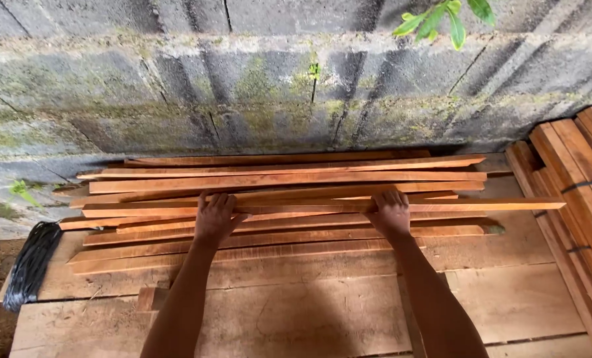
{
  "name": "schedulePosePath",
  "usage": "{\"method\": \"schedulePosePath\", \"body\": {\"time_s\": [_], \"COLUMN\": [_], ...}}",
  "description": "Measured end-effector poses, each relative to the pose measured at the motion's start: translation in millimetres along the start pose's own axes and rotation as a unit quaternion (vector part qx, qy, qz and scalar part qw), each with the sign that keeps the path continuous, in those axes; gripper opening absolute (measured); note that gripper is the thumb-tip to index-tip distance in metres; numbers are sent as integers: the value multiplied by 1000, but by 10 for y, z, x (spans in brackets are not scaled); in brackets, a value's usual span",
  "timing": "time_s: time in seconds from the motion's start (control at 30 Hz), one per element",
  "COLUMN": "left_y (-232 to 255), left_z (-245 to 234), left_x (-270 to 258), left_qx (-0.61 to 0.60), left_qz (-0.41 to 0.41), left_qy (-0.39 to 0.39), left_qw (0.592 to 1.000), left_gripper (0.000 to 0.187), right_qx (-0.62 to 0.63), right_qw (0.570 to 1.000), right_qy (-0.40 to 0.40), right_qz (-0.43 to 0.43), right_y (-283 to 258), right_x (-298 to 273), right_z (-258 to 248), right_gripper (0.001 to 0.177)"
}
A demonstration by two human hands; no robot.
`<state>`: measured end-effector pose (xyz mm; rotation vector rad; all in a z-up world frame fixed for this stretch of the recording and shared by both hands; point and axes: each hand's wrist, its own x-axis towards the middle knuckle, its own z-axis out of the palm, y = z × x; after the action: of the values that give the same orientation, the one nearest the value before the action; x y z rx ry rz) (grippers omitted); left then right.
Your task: Bundling thin strips of wood together using black ties on a workbench.
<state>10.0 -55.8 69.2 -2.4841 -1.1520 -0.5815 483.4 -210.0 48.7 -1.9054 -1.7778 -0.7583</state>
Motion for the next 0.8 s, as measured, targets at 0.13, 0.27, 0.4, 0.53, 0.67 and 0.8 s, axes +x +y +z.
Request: {"method": "schedulePosePath", "body": {"time_s": [0.13,0.27,0.4,0.53,0.67,0.8], "left_y": [283,586,682,801,889,984], "left_z": [-171,-641,-1284,-1763,-1661,-1322], "left_x": [-176,-371,-615,-964,-1596,-2092], "left_qx": [-27,-37,-84,-105,-76,-81], "left_qz": [-6,-38,-10,-21,-37,-62], "left_qy": [22,62,97,129,122,89], "left_qw": [999,997,992,986,989,991], "left_gripper": [46,36,49,53,51,53], "right_qx": [19,14,46,63,72,72], "right_qw": [999,997,996,994,994,995], "right_qy": [28,58,72,80,78,60], "right_qz": [-23,-43,-33,-34,-24,-34], "right_y": [-76,-549,-504,-589,-837,-1109], "right_x": [-143,-209,-636,-1015,-1637,-1912], "right_z": [-266,-974,-1015,-1209,-1219,-1334], "right_gripper": [17,19,29,28,22,24]}}
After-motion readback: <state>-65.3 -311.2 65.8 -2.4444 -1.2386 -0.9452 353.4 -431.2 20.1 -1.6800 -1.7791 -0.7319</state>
